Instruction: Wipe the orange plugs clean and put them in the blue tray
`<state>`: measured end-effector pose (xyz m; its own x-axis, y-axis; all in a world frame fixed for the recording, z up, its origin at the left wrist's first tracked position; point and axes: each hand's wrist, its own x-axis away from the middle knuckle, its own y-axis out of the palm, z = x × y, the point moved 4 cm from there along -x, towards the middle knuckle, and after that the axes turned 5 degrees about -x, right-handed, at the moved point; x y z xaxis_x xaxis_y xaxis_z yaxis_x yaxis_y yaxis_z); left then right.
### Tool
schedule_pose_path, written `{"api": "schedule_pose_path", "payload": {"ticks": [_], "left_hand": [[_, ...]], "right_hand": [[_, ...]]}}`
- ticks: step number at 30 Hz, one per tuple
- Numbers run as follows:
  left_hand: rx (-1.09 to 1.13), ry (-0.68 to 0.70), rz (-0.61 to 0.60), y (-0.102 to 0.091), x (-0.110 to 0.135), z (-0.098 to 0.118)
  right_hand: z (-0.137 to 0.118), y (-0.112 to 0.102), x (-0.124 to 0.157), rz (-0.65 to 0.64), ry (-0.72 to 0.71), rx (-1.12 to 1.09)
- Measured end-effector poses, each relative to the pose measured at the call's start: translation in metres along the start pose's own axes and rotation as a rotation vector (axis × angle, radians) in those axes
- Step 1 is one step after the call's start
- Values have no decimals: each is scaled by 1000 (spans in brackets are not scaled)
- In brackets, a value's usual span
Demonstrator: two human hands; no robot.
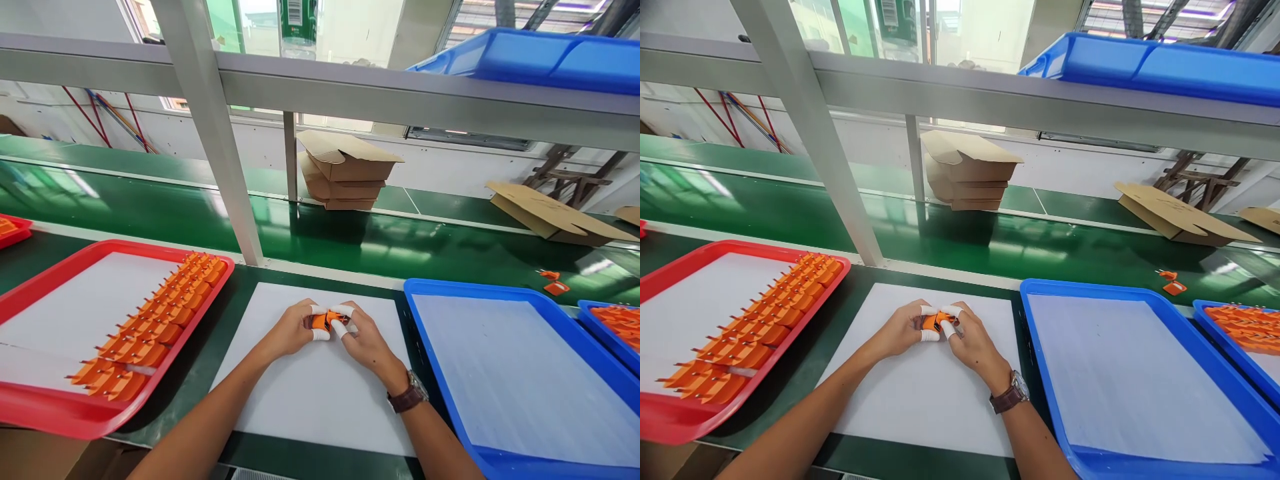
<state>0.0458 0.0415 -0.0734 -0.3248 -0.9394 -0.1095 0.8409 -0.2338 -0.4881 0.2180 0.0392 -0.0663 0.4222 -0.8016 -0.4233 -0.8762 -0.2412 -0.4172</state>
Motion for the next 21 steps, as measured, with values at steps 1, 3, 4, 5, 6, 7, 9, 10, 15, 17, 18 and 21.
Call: {"api": "schedule_pose_path", "payload": {"ticks": [1,3,4,5,6,7,9,10,15,17,18,21], "left_hand": [[-7,-1,-4,0,0,0],[-18,-7,-21,0,0,1],[-21,-11,-28,0,0,1],[-20,-15,-31,0,-1,1],[-16,-20,-33,0,-1,0],[-11,-23,-34,0,-1,0],[-2,-28,-30,0,-1,-1],[0,-31,-29,-1,-1,-2],[-22,-32,-27,-2,-1,0],[-31,-33,-28,-2,-1,0],[-34,-34,-27,-2,-1,0],[-34,-29,-20,0,0,-2]], "right_hand": [[1,0,0,-25,20,-5],[1,1,0,-69,27,-8],[2,2,1,-85,19,-5],[2,3,1,-92,9,-3],[3,3,1,-92,1,-1],[4,4,2,-83,-4,1],[6,5,2,-65,-3,13],[7,5,2,-57,-1,19],[10,8,3,-24,30,37],[9,8,3,-15,26,37],[8,8,3,-16,19,38],[6,7,3,-62,-19,69]]}}
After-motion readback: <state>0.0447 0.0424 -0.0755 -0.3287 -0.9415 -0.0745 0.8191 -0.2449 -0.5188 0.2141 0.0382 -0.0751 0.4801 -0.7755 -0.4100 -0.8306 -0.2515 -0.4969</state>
